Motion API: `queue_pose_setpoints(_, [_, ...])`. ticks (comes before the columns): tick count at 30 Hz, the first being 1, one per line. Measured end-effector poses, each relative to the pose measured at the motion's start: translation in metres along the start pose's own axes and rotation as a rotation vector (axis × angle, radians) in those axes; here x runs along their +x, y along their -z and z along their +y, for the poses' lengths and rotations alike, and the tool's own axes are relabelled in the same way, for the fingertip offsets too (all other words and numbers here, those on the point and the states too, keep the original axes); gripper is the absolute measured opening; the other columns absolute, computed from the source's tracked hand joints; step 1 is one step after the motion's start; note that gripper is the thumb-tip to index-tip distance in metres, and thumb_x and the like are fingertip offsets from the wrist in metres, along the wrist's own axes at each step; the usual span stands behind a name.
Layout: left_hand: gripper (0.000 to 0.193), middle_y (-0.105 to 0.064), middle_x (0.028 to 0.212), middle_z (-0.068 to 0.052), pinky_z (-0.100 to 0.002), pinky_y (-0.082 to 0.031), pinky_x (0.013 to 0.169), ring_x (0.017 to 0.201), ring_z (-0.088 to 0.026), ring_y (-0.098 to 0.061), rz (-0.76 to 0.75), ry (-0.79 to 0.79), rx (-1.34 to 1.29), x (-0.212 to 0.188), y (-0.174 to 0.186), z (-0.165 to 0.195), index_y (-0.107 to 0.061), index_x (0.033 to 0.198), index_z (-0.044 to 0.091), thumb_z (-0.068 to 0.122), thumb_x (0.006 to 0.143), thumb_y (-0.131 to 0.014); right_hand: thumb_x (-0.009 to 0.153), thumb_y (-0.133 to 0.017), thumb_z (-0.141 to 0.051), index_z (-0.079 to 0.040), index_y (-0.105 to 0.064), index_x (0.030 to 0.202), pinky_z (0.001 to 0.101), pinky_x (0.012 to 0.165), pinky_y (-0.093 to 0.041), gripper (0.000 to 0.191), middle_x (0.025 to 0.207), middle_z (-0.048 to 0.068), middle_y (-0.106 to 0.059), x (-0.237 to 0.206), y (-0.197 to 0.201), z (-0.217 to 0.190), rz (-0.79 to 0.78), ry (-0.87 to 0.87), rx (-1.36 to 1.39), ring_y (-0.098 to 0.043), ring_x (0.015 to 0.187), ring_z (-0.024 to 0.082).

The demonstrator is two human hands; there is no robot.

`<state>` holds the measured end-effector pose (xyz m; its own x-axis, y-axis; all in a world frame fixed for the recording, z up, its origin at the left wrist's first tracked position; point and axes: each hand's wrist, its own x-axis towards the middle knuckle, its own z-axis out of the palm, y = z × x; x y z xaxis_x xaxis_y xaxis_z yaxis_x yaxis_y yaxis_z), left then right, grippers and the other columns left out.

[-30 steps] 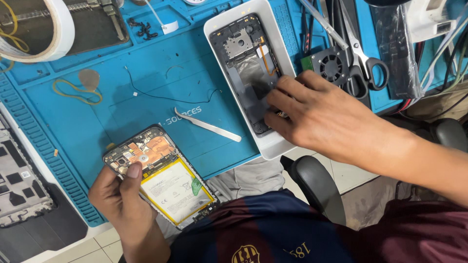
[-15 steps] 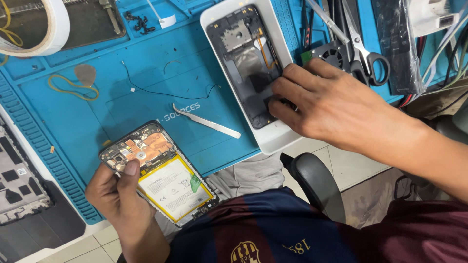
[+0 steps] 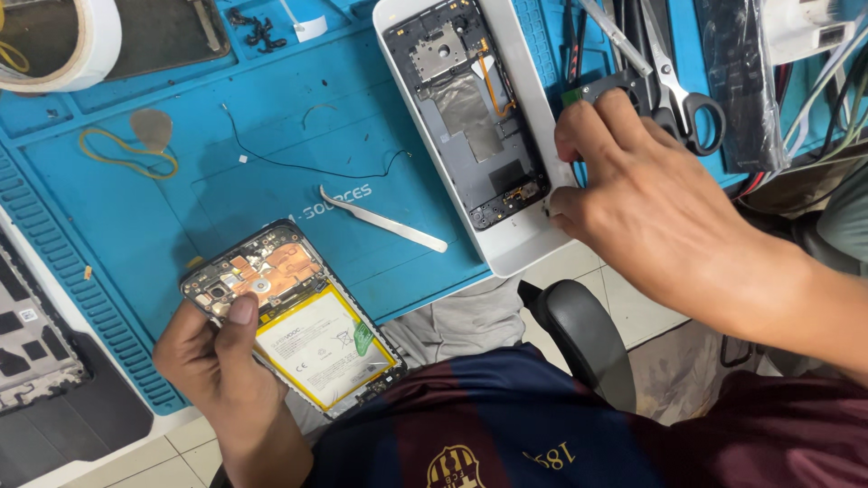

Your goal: The person works at a repair bench on an opened smartphone, using a pry tool to lift the battery from the phone frame and then removing the motherboard board assembly by hand. They set the battery aside on the mat and hold and turn the logic board while separating it from the housing.

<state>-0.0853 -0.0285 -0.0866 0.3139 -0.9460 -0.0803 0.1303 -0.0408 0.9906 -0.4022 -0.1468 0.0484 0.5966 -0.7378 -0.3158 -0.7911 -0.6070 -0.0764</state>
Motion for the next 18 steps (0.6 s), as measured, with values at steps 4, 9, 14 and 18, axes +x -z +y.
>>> queue_pose_setpoints(4, [0.017,-0.072,0.099,-0.011,-0.019,-0.048,0.082,0.086,-0.009,-0.064,-0.002,-0.019,0.034,0.001,0.000,0.001,-0.069,0.113,-0.011,0.002,0.106,-0.061,0.072,-0.076,-0.017,-0.003,-0.079,0.073,0.0420,0.083,-0.052,0.015,0.109,0.016,-0.053,0.008,-0.005,-0.004,-0.001,-0.048,-0.021,-0.050,0.110,0.034])
queue_pose_setpoints(9, [0.016,-0.072,0.097,-0.009,-0.019,-0.047,0.079,0.084,-0.008,-0.063,-0.005,0.000,0.056,0.002,0.001,0.002,-0.069,0.111,-0.010,0.003,0.105,-0.062,0.075,-0.077,-0.017,-0.004,-0.081,0.081,0.0437,0.083,-0.050,0.014,0.117,0.021,-0.051,0.003,-0.012,-0.015,0.078,-0.106,-0.051,-0.048,0.108,0.038])
queue_pose_setpoints(14, [0.015,-0.072,0.098,-0.009,-0.019,-0.047,0.081,0.086,-0.008,-0.062,-0.011,0.008,0.030,0.002,0.001,0.003,-0.069,0.111,-0.010,0.003,0.105,-0.062,0.076,-0.078,-0.020,-0.001,-0.080,0.084,0.0442,0.088,-0.048,0.020,0.141,0.026,-0.046,-0.001,-0.020,-0.022,0.096,-0.166,-0.152,-0.047,0.120,0.039])
queue_pose_setpoints(18, [0.014,-0.071,0.096,-0.007,-0.019,-0.045,0.078,0.084,-0.007,-0.060,-0.033,-0.001,0.002,0.002,0.001,0.004,-0.069,0.110,-0.009,0.003,0.105,-0.062,0.075,-0.078,-0.018,-0.004,-0.081,0.082,0.0485,0.090,-0.045,0.016,0.157,0.028,-0.038,0.001,-0.022,-0.023,0.073,-0.171,-0.210,-0.044,0.126,0.042])
